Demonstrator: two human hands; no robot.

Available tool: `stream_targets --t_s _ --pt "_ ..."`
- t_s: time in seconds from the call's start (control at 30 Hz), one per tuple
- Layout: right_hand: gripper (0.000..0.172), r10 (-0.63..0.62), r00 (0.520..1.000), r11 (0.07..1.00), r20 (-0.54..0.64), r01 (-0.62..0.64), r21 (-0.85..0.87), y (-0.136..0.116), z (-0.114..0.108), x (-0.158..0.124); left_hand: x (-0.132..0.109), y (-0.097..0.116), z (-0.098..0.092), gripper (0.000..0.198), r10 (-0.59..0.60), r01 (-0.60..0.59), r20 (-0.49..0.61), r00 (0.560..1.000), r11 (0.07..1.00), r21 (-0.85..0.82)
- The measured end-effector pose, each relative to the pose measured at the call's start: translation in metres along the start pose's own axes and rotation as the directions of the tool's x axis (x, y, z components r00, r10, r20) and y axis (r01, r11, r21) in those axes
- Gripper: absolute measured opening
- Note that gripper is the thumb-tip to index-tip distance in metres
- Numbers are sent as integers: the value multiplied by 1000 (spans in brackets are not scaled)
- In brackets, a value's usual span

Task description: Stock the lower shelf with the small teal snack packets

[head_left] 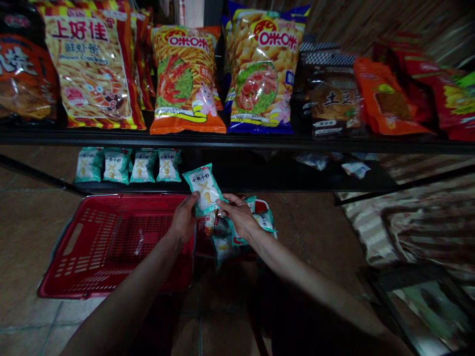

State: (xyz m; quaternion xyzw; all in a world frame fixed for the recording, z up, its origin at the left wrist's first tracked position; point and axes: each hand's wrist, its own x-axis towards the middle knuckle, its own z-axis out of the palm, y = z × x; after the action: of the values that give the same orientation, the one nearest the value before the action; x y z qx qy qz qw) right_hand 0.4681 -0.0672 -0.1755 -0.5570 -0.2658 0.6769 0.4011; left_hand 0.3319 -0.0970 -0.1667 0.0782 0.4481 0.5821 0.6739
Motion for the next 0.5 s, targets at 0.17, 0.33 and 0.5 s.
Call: stream_targets --t_s 0.17,0.33,0.5 --pt "36 42 999 999 9 -42 -35 -3 1 -3 4 1 -1 15 -22 21 -21 1000 1000 -22" --pt "27 49 997 999 65 -49 4 -7 1 -5 5 1 -3 11 -44 39 -102 994 998 -48" --pt "28 4 1000 999 11 -3 -51 -8 1 -5 6 0 -3 10 -10 6 -89 996 999 -47"
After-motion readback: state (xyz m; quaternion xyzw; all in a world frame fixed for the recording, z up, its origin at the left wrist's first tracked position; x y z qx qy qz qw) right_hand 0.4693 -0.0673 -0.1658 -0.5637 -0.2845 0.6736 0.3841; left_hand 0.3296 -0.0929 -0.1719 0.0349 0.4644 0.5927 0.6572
